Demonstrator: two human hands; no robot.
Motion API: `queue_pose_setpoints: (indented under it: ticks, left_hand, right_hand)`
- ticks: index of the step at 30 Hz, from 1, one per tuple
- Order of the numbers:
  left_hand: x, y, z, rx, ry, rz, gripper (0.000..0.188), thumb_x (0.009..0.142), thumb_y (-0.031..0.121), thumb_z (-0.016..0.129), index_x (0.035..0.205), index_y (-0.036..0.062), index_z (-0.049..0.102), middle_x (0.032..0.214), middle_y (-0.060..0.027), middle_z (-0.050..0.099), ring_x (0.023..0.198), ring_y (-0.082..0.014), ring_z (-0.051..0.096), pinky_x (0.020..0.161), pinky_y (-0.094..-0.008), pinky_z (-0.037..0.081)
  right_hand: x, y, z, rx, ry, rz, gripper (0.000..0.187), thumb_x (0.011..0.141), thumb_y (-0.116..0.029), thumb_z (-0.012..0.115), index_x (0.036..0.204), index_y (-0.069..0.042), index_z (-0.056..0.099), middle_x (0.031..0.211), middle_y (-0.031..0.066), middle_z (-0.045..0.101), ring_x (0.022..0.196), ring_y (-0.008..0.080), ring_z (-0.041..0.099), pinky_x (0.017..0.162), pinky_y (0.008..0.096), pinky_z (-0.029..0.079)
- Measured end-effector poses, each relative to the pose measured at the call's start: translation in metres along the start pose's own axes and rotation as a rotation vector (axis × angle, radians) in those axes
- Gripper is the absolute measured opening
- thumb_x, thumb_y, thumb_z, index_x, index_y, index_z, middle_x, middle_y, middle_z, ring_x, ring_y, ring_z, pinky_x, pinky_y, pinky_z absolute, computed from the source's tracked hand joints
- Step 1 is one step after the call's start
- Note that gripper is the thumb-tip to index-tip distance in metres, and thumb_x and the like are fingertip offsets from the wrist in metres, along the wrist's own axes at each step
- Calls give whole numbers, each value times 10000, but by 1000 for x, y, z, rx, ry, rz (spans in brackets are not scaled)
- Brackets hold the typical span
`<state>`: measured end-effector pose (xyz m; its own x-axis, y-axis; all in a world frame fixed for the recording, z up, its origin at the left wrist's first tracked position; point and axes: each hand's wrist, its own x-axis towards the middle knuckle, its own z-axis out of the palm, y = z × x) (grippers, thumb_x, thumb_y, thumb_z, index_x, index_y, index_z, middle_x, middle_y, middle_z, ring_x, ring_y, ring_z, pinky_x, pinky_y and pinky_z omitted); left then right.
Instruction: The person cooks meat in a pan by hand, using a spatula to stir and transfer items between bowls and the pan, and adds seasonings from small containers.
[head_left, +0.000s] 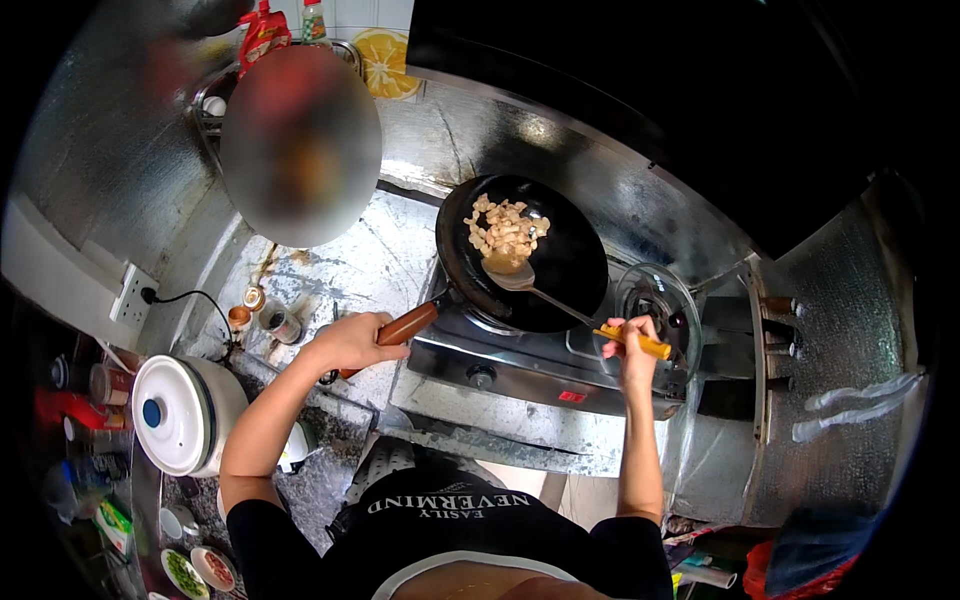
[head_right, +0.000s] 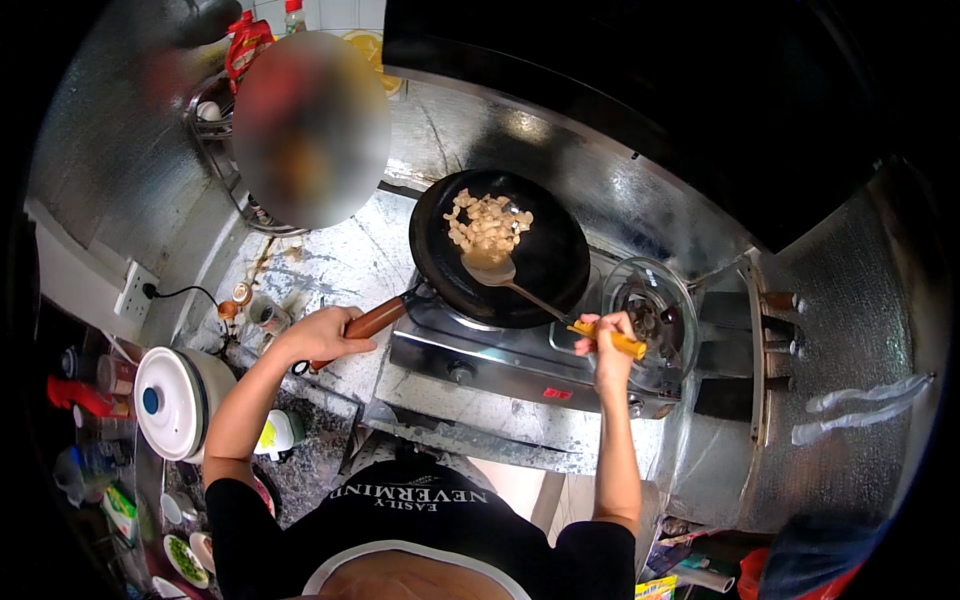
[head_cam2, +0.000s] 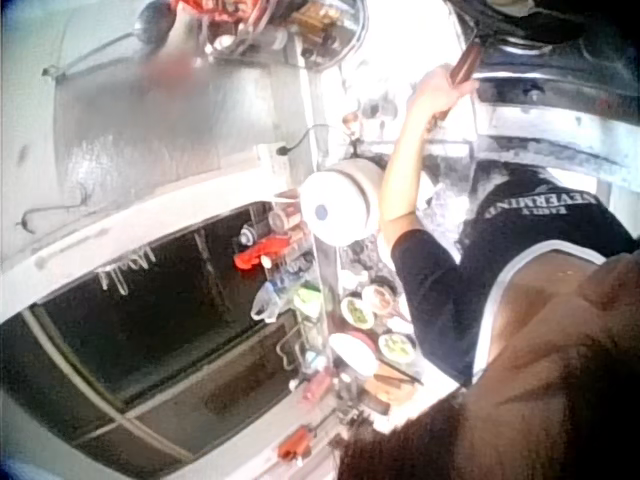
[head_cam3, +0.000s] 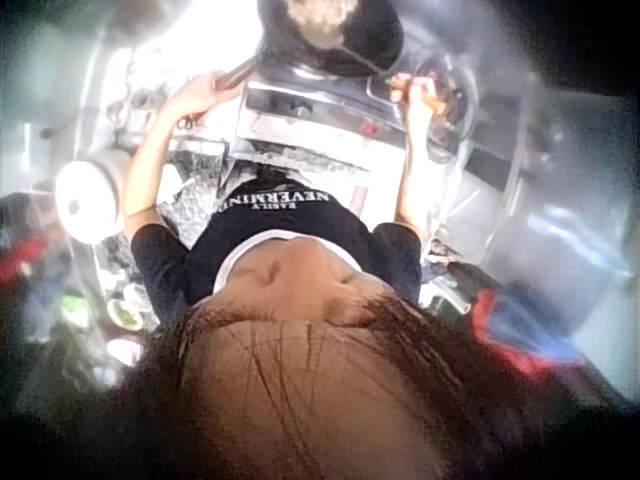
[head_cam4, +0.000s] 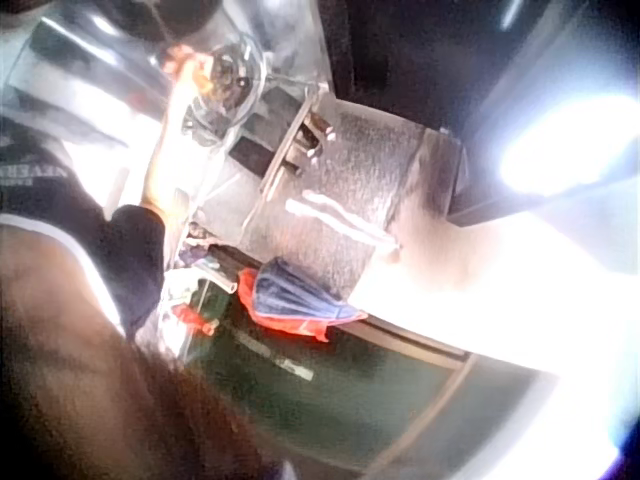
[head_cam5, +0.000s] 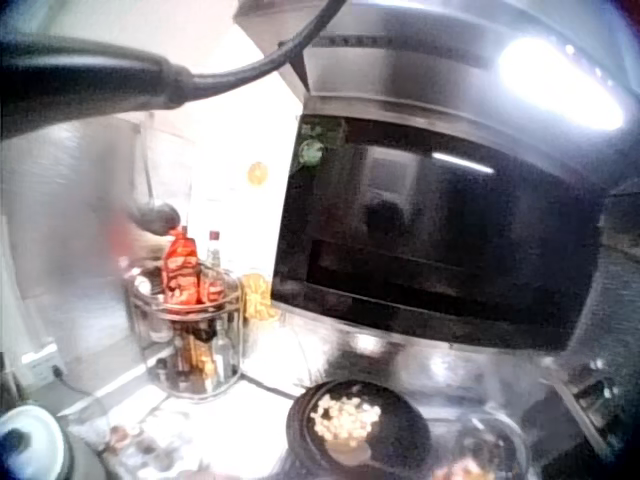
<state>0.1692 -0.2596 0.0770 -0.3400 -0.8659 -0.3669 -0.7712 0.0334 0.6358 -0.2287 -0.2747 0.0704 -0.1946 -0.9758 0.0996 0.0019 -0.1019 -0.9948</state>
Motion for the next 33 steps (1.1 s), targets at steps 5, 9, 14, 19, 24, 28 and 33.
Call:
queue_pose_setpoints:
  ticks: [5, 9, 14, 19, 24, 28, 33]
  left_hand:
    - [-43, 23, 12, -132, 853, 223, 168, 743, 134, 606, 848, 19, 542, 787, -98, 567, 657, -194, 545, 612, -285, 428]
    - [-101, 6, 56, -691, 1014, 132, 81, 813, 82, 532, 779, 9, 533, 645, 6, 522, 585, -47, 473, 539, -183, 378]
    - [-156, -49, 179, -1490, 1019, -304, 124, 844, 168, 502, 817, 51, 534, 679, -10, 529, 594, -86, 506, 544, -194, 408]
    - [-172, -118, 296, -2064, 1282, -524, 136, 839, 116, 493, 953, 43, 488, 841, -54, 537, 740, -159, 548, 634, -225, 467]
    - [-168, -146, 304, -2104, 1523, -550, 205, 814, 18, 494, 1009, 44, 440, 968, -95, 486, 800, -193, 540, 700, -258, 495]
    - [-182, -170, 328, -2194, 1673, -682, 76, 813, -6, 455, 883, 26, 453, 761, -68, 479, 694, -188, 522, 682, -263, 491]
    - [-225, -167, 373, -2343, 1921, -576, 58, 816, -3, 442, 859, 28, 466, 718, -66, 492, 678, -191, 536, 652, -266, 499]
  right_hand:
    - [-9, 30, 5, 222, 27, -31, 66, 861, -105, 417, 831, -47, 404, 982, 182, 549, 504, 150, 557, 464, 243, 481]
    - [-12, 24, -5, 289, 52, -60, 61, 845, -100, 423, 816, -48, 411, 975, 189, 553, 500, 142, 556, 456, 231, 473]
    - [-16, 22, -28, 189, 9, -120, 84, 858, -139, 435, 844, -57, 439, 1006, 179, 555, 522, 121, 546, 491, 199, 458]
    - [-12, 27, -51, 195, -8, -166, 102, 873, -149, 412, 854, -50, 427, 1034, 191, 540, 509, 108, 527, 524, 200, 457]
    - [-5, 23, -57, 205, -69, -175, 103, 870, -146, 421, 852, -45, 428, 1034, 186, 545, 519, 100, 531, 513, 187, 452]
    - [0, 25, -59, 172, -81, -206, 104, 873, -140, 415, 856, -41, 439, 1050, 197, 536, 538, 104, 546, 519, 171, 457]
    - [8, 29, -69, 130, -107, -208, 123, 877, -142, 403, 836, -31, 439, 1107, 210, 499, 537, 116, 530, 531, 172, 447]
